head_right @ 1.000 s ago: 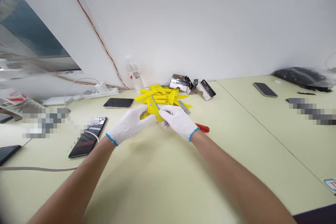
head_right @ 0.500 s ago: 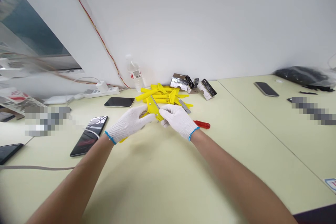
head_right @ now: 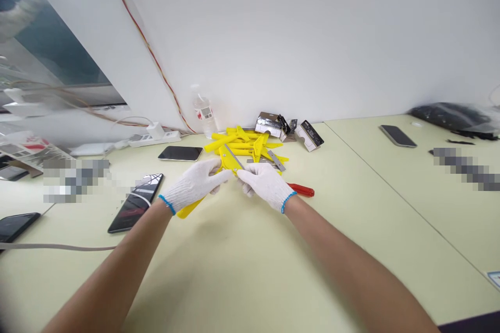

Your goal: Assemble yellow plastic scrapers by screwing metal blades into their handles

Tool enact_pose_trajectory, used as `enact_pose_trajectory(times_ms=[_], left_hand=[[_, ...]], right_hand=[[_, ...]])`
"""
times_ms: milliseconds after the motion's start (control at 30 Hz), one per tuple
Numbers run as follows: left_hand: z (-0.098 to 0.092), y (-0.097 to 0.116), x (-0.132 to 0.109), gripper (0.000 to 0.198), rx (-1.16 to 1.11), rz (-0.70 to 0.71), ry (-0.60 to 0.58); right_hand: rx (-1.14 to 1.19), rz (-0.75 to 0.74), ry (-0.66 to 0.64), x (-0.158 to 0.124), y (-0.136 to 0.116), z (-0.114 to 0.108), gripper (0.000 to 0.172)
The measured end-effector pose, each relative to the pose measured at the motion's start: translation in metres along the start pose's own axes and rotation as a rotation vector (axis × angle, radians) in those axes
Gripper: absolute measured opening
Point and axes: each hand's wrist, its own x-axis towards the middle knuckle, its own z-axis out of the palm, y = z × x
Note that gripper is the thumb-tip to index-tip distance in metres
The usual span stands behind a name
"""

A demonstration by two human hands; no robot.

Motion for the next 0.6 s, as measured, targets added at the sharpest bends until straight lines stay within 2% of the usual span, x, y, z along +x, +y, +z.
enact_pose_trajectory(times_ms=[100,200,400,600], left_hand=[[0.0,0.003,-0.001,0.039,0.033,0.029,0.07],[0.0,0.002,0.0,0.044,0.057,0.047,0.097],[-0.003,-0.001,0.002,0.038,0.069,0.087,0.116],[-0.009,0.001,0.002,0.033,0.063,0.097,0.096]], right_hand=[[0.171,0.024,0.046,0.003,0.004,0.004,0.032],[0.279,0.039,0.033,0.004,0.006,0.005,0.032],[0.154,0.046,-0.04,0.004,0.005,-0.009,0.034],[-0.005,-0.029,-0.017,0.005,0.003,-0.022,0.033]])
